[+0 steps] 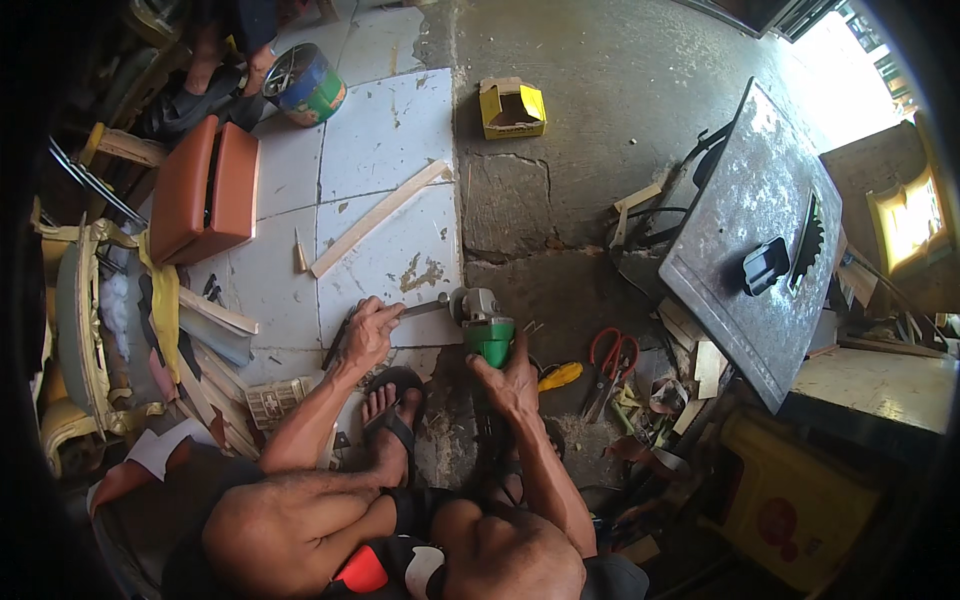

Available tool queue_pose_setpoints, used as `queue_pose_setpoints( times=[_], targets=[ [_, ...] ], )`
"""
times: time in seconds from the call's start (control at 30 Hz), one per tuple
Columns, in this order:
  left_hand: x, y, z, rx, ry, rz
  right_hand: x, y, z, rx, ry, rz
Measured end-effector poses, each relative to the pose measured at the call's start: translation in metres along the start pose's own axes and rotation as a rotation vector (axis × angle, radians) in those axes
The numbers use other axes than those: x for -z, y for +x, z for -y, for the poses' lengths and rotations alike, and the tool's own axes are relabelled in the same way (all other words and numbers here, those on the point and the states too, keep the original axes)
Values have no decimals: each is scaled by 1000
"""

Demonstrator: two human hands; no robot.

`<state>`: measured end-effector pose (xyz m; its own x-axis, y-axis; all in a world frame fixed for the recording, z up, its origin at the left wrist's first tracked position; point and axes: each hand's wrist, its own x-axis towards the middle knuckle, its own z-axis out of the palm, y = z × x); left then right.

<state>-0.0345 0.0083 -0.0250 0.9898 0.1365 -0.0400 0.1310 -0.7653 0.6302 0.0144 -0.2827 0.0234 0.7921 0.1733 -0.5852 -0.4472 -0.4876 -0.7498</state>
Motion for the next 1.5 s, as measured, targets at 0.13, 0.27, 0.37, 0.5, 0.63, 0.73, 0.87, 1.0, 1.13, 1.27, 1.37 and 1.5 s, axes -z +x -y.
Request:
queue_pose_setpoints(
  times=[0.13, 0.27, 0.37, 0.5, 0.63, 0.73, 0.87, 1.0, 1.13, 1.27, 1.37, 1.5],
  targets=[
    [3, 3, 1, -30, -7, 12, 1, 0, -2, 7, 11, 10],
    [2, 4, 2, -51, 8, -7, 3, 0, -1, 7, -2, -4],
    [3, 4, 5, -59, 19, 6, 3, 2, 0, 41, -2, -9],
    [5, 5, 5, -75, 42, 16, 6, -2, 5, 27, 2, -7],
    [8, 8, 4, -81, 52, 37, 5, 0, 6, 30, -7, -10],
    [12, 11, 0, -106, 60, 50, 9, 2, 10, 22, -33, -5],
    [13, 14, 3, -134, 94, 39, 7, 2, 8, 36, -30, -8],
    [15, 17, 2, -149, 121, 44, 8, 2, 9, 32, -32, 0],
    [16, 21, 9, -211, 148, 23, 9, 3, 10, 28, -49, 14],
    [14, 26, 13, -256, 168, 21, 11, 3, 7, 44, -49, 20],
    [12, 27, 20, -271, 178, 11, 8, 5, 5, 47, -76, 15],
    [12, 27, 17, -284, 190, 4, 11, 2, 10, 46, -55, 23]
  ],
)
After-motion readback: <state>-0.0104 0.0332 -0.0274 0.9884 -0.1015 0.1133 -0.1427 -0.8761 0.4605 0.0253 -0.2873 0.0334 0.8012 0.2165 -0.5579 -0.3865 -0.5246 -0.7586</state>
